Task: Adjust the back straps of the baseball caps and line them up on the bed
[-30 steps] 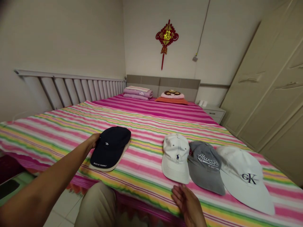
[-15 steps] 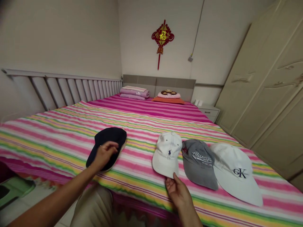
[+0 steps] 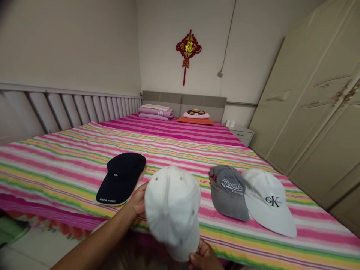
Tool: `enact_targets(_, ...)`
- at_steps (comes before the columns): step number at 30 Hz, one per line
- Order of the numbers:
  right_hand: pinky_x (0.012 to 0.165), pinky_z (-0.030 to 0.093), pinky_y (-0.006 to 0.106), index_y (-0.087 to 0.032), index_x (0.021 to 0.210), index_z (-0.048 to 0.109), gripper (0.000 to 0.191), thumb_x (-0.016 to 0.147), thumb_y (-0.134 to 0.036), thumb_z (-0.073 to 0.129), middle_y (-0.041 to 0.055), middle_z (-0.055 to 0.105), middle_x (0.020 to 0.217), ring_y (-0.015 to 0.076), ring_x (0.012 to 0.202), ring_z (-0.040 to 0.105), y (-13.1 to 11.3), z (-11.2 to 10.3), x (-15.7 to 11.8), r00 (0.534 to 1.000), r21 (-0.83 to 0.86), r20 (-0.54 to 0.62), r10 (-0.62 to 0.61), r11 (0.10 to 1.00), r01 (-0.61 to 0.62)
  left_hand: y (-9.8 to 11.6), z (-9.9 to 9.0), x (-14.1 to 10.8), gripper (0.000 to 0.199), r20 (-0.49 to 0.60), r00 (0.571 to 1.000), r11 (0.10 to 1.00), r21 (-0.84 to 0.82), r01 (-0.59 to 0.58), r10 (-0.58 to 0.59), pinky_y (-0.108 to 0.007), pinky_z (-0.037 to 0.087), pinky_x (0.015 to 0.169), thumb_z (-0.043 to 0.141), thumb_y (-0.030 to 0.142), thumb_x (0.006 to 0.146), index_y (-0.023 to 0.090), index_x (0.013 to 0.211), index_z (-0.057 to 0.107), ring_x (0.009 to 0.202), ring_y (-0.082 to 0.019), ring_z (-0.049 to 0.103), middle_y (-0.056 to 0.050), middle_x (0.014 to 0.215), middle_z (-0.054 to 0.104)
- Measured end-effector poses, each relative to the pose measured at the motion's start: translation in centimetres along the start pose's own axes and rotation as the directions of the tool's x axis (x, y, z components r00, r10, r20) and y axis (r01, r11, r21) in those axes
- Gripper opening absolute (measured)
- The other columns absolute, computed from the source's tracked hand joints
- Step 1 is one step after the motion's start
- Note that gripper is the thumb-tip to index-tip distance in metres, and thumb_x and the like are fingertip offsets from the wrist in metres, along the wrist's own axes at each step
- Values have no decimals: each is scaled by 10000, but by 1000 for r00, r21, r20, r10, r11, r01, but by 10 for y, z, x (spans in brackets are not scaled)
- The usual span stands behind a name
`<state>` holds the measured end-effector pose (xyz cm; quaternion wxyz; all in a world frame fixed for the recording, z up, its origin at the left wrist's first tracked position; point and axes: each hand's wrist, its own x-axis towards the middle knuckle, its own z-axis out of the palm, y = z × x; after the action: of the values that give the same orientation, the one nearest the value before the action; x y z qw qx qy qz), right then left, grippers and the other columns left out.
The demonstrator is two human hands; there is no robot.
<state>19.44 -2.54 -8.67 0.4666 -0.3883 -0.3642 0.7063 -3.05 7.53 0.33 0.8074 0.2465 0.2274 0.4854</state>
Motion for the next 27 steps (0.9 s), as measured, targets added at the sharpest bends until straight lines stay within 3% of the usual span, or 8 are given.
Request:
enact_targets(3,695,465,294,-208,782,675,353,453,-256,791,38,701,805,211,773,619,-30,1,-3,993,-190,-65,-96,978,82,-10,13,-13,203,-13,1000,999,46,-17,18,-280,442,628,650,286,623,159,782,661,573,-163,590,-11,596,648)
enact_targets(7,826,410,376,-195,944,635,380,707,-485,571,86,658,980,246,933,572,-83,29,-9,987,-223,-22,-161,963,152,-22,32,-24,180,97,995,990,140,2,-15,-207,367,457,715,226,519,109,644,658,401,-89,487,4,464,571)
enact_targets(9,791,414,317,-174,986,610,450,723,-531,533,77,651,912,207,868,572,-98,46,-11,970,-233,66,-233,942,242,-25,39,-28,211,179,981,976,212,41,-80,-200,358,450,728,230,487,77,612,655,408,-91,495,-22,468,575)
enact_targets(10,701,424,266,-166,905,621,406,721,-520,548,51,644,792,164,737,569,-102,54,-11,965,-253,97,-244,932,261,-25,42,-29,226,206,973,970,239,56,-107,-201,365,462,734,235,478,72,613,654,424,-95,506,-31,484,583)
enact_targets(12,479,338,192,-155,665,570,345,719,-496,570,-20,532,519,81,461,430,-104,65,-10,964,-282,124,-237,923,263,-24,46,-32,238,205,970,958,278,68,-128,-198,372,483,746,232,467,85,629,654,452,-93,517,-31,513,597)
enact_targets(15,389,166,187,-165,568,449,372,722,-477,580,-82,370,385,40,359,226,-101,73,-9,967,-270,124,-225,930,251,-19,49,-37,225,147,983,923,383,45,-108,-172,341,464,764,190,454,100,629,655,449,-64,486,-12,517,594)
enact_targets(22,377,110,202,-154,604,478,377,668,-493,628,-85,349,405,33,361,205,-102,81,-10,962,-277,198,-190,930,241,-18,50,-44,202,121,979,887,454,91,-162,-175,305,406,745,232,497,100,610,642,383,-55,436,-7,482,565)
enact_targets(27,384,119,202,-149,608,487,367,689,-486,609,-82,337,425,38,380,208,-100,82,-12,964,-309,200,-178,922,235,-27,46,-44,286,102,984,901,424,89,-145,-174,308,401,784,255,403,98,592,637,385,-59,448,-15,488,581)
